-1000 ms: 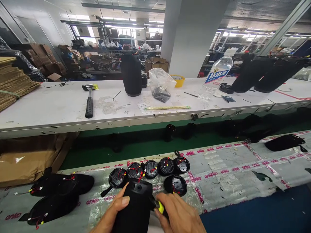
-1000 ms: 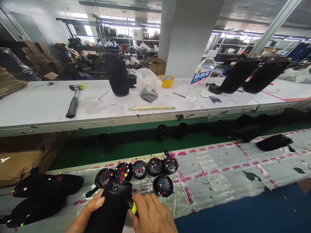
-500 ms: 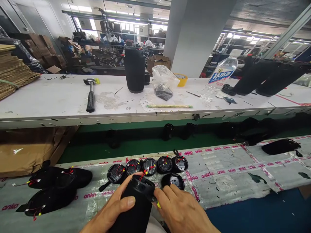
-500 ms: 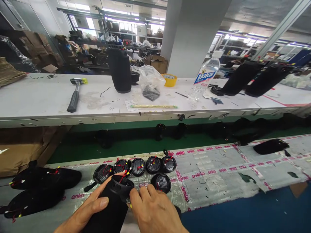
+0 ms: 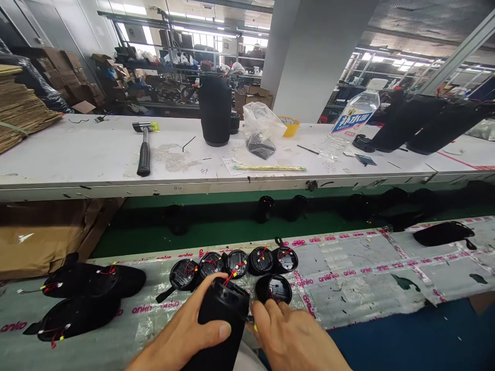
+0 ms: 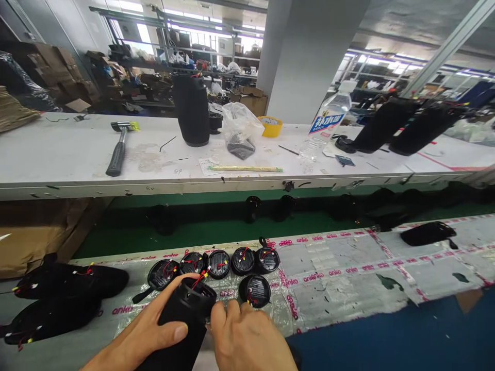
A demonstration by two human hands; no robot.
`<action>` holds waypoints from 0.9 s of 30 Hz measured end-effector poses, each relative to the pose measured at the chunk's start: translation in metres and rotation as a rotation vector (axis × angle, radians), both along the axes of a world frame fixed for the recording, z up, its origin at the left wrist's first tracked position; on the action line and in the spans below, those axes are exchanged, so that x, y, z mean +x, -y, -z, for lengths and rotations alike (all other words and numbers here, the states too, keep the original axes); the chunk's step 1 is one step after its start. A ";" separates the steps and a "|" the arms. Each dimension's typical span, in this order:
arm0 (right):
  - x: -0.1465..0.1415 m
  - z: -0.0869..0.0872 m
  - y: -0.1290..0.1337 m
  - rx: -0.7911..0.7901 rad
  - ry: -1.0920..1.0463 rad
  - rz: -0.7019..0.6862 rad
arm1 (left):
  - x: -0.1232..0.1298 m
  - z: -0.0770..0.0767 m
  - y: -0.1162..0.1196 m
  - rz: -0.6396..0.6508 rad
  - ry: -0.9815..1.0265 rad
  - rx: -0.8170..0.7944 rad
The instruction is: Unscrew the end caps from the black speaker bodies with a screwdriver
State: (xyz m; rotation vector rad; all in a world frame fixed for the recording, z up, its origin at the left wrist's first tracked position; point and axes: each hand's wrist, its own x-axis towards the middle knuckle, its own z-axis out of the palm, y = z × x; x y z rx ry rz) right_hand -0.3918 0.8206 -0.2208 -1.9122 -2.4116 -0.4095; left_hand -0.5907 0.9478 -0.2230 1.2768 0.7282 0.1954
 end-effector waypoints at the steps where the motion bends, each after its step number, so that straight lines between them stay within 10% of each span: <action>1: -0.001 0.000 0.000 0.006 0.010 -0.006 | 0.001 -0.001 0.002 -0.015 -0.030 0.031; 9: -0.005 0.001 0.001 -0.044 0.008 0.000 | 0.004 -0.003 0.012 -0.118 -0.124 0.095; 15: 0.003 0.016 0.007 -0.051 -0.529 0.007 | 0.004 0.004 0.006 0.004 0.067 -0.069; 27: 0.002 0.007 0.005 -0.072 -0.363 -0.010 | 0.004 -0.001 0.006 0.022 -0.018 0.063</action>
